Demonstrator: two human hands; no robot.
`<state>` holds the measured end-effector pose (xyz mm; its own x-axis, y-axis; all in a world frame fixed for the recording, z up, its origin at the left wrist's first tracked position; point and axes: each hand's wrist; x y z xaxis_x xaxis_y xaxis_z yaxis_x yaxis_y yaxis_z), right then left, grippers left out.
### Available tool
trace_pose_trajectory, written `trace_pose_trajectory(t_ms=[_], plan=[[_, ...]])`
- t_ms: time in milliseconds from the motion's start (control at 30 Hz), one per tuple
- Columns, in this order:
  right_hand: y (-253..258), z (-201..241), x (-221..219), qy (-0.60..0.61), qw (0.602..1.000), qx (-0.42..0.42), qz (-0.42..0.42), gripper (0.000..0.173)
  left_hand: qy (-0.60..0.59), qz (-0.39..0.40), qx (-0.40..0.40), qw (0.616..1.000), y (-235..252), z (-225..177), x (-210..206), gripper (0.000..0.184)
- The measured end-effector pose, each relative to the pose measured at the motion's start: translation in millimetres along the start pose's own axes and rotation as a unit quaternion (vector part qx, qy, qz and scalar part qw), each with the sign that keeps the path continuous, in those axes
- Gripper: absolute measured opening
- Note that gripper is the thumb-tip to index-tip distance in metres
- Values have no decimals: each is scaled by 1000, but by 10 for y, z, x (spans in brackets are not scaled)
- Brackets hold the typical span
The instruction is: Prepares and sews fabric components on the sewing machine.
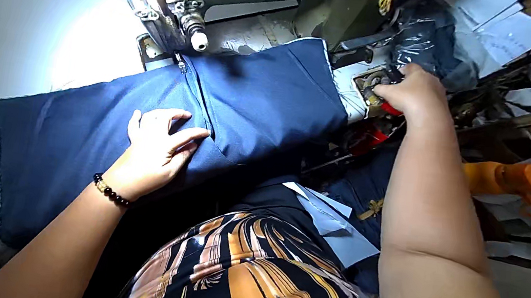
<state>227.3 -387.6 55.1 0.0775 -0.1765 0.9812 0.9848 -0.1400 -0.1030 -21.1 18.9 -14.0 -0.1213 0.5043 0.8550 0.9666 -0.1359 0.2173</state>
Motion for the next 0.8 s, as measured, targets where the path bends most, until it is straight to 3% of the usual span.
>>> trace_pose_trajectory(t_ms=[200,267,333,433,533,700,800], plan=[[188,-27,-76,66,995,34,-73,60,19,-3,-20,1000,-38,-84,-16,36],[-23,108,-23,117,983,95,-107,59,15,23,17,999,-90,-215,26,37],[-439,380,-126,201,947,202,-151,51,-14,25,83,996,-116,-414,4,40],[-1261,1080,-488,333,834,433,-79,34,-38,-15,148,988,-87,-643,-84,40],[-1782,1679,-707,329,785,524,-16,26,-45,-63,157,985,-86,-709,-169,35],[-1831,1776,-1012,328,804,494,39,27,-26,-58,108,992,-168,-539,-165,34],[-1602,1666,-1106,342,780,520,61,28,2,-14,57,998,-195,-447,-93,39]])
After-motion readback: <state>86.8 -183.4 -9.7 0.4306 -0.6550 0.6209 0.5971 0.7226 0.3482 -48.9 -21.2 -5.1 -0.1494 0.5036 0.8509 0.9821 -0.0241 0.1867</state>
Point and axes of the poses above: each hand's wrist, its own y-axis towards the middle knuckle, its own x-axis out of the back of the hand, z = x × y, and after that the axes turned 5 degrees about -y, right-handed
